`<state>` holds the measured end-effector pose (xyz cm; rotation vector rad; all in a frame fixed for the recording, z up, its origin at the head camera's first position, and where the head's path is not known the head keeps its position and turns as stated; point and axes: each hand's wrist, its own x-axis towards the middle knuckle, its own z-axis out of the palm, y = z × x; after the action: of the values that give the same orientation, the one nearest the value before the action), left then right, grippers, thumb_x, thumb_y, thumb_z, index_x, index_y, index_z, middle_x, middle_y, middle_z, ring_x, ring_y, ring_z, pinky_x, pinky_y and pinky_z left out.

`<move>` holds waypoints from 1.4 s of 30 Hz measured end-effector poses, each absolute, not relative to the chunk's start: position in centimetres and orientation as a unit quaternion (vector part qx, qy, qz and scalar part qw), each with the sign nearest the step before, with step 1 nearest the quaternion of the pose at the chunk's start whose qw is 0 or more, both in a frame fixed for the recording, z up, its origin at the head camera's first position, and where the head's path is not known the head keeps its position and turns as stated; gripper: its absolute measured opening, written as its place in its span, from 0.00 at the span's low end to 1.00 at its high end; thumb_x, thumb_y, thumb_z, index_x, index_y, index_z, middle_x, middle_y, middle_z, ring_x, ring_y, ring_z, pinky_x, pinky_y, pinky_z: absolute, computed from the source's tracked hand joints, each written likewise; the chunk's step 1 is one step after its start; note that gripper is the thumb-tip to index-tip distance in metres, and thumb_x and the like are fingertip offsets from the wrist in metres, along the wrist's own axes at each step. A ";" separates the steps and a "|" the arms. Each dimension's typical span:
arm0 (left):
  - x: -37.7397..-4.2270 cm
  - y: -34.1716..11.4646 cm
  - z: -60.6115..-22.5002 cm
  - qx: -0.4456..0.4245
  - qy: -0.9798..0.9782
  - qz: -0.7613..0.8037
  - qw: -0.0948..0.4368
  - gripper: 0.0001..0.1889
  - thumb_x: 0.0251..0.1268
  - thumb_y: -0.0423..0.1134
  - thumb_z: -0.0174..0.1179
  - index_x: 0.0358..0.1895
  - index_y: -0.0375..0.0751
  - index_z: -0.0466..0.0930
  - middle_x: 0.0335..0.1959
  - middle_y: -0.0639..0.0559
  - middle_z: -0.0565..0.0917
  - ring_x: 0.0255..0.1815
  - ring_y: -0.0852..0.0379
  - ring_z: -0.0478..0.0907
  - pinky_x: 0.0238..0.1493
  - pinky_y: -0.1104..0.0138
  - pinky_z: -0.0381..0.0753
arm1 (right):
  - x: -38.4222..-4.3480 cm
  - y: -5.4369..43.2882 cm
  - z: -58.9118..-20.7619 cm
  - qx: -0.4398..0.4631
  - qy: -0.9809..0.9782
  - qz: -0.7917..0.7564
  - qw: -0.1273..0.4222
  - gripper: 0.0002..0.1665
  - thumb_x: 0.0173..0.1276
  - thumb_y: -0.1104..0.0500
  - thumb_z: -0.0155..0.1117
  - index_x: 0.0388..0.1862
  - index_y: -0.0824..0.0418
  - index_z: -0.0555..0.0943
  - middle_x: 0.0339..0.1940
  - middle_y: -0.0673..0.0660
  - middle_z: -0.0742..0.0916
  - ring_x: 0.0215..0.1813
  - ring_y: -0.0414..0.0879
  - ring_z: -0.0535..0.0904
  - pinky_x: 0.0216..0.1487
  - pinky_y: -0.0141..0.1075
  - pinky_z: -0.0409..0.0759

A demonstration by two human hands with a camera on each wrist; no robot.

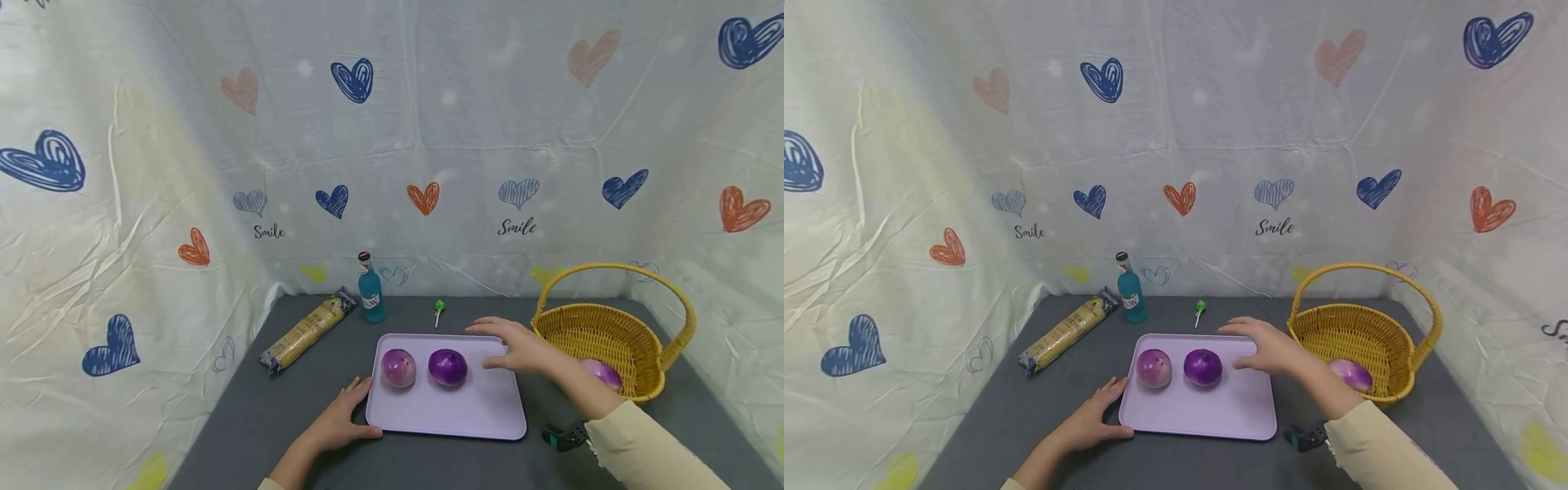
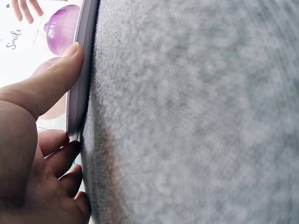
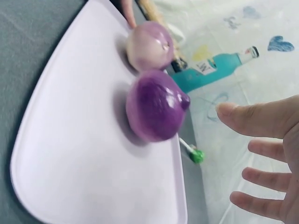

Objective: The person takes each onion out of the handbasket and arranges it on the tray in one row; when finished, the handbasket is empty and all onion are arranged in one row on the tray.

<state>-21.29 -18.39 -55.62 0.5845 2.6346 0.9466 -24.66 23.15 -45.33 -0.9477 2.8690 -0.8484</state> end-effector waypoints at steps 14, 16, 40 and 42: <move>-21.2 -18.2 -55.5 0.198 0.912 0.328 0.144 0.56 0.52 0.63 0.73 0.80 0.43 0.56 0.81 0.43 0.59 0.83 0.36 0.47 0.76 0.33 0.47 | -23.8 26.9 -44.4 -0.263 0.923 -0.278 0.022 0.36 0.60 0.52 0.78 0.67 0.56 0.78 0.71 0.69 0.76 0.70 0.70 0.71 0.55 0.60 0.82; -21.3 -18.2 -55.6 0.201 0.913 0.326 0.143 0.56 0.52 0.63 0.73 0.80 0.43 0.56 0.81 0.44 0.59 0.83 0.37 0.47 0.76 0.34 0.47 | -23.5 27.4 -44.2 -0.251 0.926 -0.281 0.028 0.36 0.60 0.51 0.78 0.67 0.56 0.79 0.71 0.69 0.75 0.68 0.69 0.73 0.52 0.57 0.84; -21.3 -18.3 -55.5 0.197 0.912 0.328 0.145 0.56 0.52 0.63 0.73 0.80 0.42 0.55 0.81 0.43 0.59 0.83 0.36 0.46 0.76 0.33 0.46 | -21.9 35.8 -43.1 -0.240 0.939 -0.243 0.023 0.33 0.61 0.44 0.76 0.64 0.51 0.81 0.61 0.57 0.85 0.50 0.41 0.83 0.50 0.38 0.83; -21.3 -18.3 -55.5 0.198 0.912 0.328 0.145 0.56 0.52 0.63 0.73 0.80 0.43 0.55 0.81 0.43 0.59 0.83 0.36 0.46 0.76 0.33 0.46 | -21.8 36.7 -43.1 -0.233 0.941 -0.241 0.038 0.32 0.61 0.43 0.75 0.63 0.48 0.81 0.62 0.58 0.85 0.51 0.42 0.83 0.49 0.35 0.82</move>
<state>-21.31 -18.27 -55.50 0.5716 2.6278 0.9444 -21.84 36.66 -43.06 -0.7152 2.8891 -0.7383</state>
